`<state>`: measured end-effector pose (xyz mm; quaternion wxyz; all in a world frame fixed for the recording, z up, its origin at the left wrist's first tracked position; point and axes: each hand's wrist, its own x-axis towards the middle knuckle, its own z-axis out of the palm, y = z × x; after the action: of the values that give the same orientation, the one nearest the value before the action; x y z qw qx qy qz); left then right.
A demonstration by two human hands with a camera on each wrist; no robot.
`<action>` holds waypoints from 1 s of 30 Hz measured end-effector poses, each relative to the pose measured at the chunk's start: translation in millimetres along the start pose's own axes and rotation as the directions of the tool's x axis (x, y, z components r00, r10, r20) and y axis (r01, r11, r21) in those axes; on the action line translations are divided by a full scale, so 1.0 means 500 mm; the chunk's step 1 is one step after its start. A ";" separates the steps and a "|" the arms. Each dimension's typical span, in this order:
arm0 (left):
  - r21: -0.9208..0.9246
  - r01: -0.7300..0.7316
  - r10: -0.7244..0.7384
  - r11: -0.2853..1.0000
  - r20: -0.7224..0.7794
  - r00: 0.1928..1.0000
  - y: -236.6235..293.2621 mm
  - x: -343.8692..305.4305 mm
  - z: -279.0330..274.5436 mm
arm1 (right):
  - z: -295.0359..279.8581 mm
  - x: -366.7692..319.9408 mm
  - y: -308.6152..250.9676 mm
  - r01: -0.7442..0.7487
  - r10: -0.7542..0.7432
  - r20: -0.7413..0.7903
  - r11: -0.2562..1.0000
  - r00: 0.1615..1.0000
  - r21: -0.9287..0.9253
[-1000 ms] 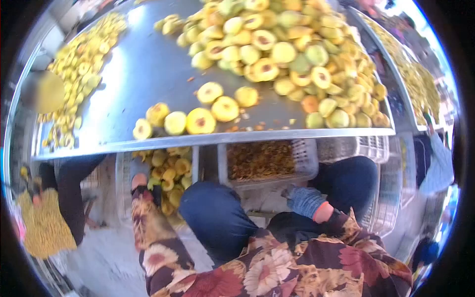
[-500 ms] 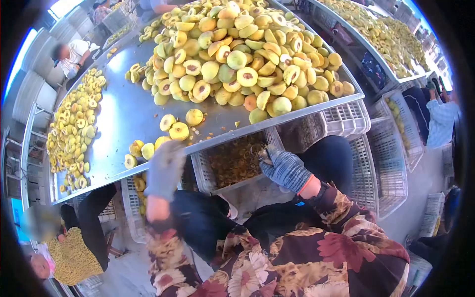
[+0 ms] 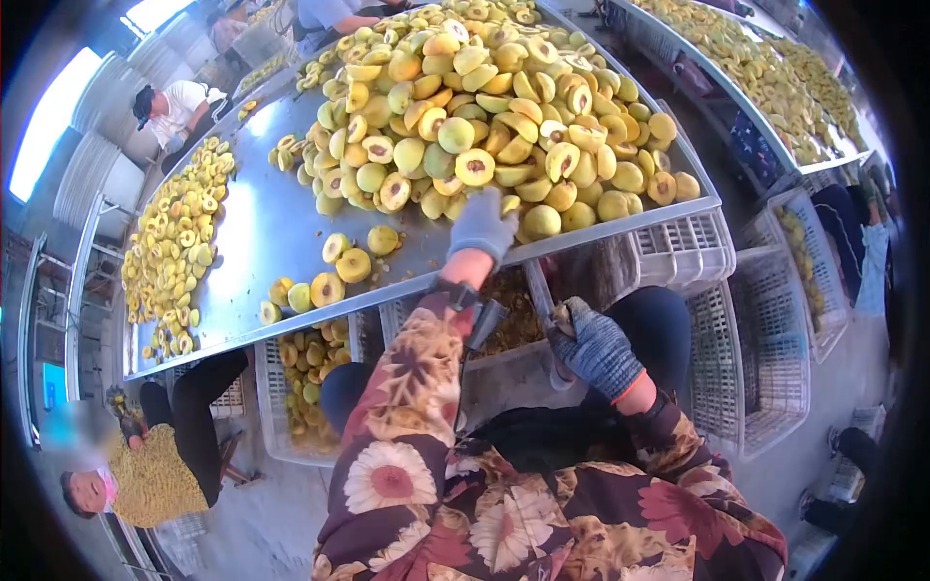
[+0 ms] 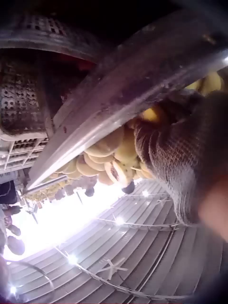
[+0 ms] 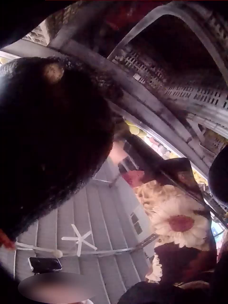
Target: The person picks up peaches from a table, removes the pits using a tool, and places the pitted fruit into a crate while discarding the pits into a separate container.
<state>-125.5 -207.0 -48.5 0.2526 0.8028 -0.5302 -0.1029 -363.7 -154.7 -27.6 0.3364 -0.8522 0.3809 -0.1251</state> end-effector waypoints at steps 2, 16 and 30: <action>-0.194 -0.010 -0.001 0.981 -0.058 0.998 -0.022 -0.031 -0.035 | -0.008 0.006 0.009 0.044 -0.041 -0.069 0.997 0.997 0.055; -0.926 0.327 -0.052 -0.189 0.342 0.938 -0.021 -0.287 -0.139 | 0.095 0.083 -0.123 -0.124 0.121 0.072 0.504 0.990 0.855; -0.051 -0.430 0.353 0.901 -0.489 0.798 -0.174 -0.303 -0.061 | 0.142 0.090 -0.160 0.205 -0.185 -0.213 0.975 0.959 0.079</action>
<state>-105.9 -34.2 -83.0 0.4519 0.6532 -0.5982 0.1063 -254.5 -115.2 -28.5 0.3240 -0.8502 0.3207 -0.2635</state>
